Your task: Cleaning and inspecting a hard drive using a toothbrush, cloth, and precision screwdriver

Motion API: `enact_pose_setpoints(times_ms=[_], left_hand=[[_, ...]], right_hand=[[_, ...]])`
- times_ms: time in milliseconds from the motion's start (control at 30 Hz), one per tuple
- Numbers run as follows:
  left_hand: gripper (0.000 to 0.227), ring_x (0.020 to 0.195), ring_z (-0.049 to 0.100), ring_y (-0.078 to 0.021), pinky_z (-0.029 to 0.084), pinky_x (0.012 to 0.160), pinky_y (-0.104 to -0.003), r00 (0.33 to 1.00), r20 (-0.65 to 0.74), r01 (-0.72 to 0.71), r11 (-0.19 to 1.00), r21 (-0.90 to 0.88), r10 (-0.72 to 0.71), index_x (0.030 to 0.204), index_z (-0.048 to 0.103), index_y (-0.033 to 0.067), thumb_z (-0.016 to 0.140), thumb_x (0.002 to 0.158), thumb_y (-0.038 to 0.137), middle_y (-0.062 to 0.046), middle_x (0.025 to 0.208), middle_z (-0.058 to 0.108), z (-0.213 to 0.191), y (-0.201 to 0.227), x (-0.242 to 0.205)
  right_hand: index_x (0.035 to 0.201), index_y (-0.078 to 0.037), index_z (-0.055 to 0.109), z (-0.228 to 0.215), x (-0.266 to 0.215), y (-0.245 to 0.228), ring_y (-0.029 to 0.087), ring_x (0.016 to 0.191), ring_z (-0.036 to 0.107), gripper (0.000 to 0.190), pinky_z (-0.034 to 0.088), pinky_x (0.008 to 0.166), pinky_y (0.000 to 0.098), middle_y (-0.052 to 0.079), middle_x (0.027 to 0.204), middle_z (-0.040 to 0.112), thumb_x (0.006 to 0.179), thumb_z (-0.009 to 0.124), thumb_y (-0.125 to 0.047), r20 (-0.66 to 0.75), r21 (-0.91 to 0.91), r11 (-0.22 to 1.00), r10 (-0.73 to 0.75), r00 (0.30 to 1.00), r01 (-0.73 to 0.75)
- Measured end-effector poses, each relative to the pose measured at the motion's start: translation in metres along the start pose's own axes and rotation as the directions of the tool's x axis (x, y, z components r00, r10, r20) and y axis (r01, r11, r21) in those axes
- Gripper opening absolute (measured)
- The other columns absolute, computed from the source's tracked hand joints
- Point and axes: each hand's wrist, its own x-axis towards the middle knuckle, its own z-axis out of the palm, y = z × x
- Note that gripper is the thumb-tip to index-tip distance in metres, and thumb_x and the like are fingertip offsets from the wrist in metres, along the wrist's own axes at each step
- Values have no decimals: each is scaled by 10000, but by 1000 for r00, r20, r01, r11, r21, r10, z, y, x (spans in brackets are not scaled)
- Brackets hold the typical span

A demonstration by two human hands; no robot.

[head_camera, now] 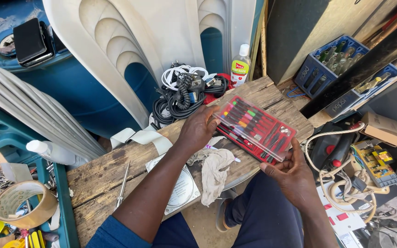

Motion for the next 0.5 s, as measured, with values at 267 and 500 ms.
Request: enact_pose_setpoints(times_ms=[267,500], left_hand=[[521,1201,687,-307,548,924,-491,994,-112,-3,998,-56,-4,1508,541,156,647,1016,293,-115,1332,680,-5,29,18],[515,1233,626,-383,569,960,-550,968,107,204,958,200,-228,1525,526,48,639,1053,220,-188,1407,551,5,35,-10]], right_hand=[[1365,-221,772,-36,31,-28,243,908,558,372,520,752,436,79,1138,537,1013,748,-339,-121,-625,748,-375,919,223],[1166,-80,693,-50,65,-63,316,858,653,365,472,654,500,132,1002,719,1241,493,-376,-196,-551,815,-335,922,179]])
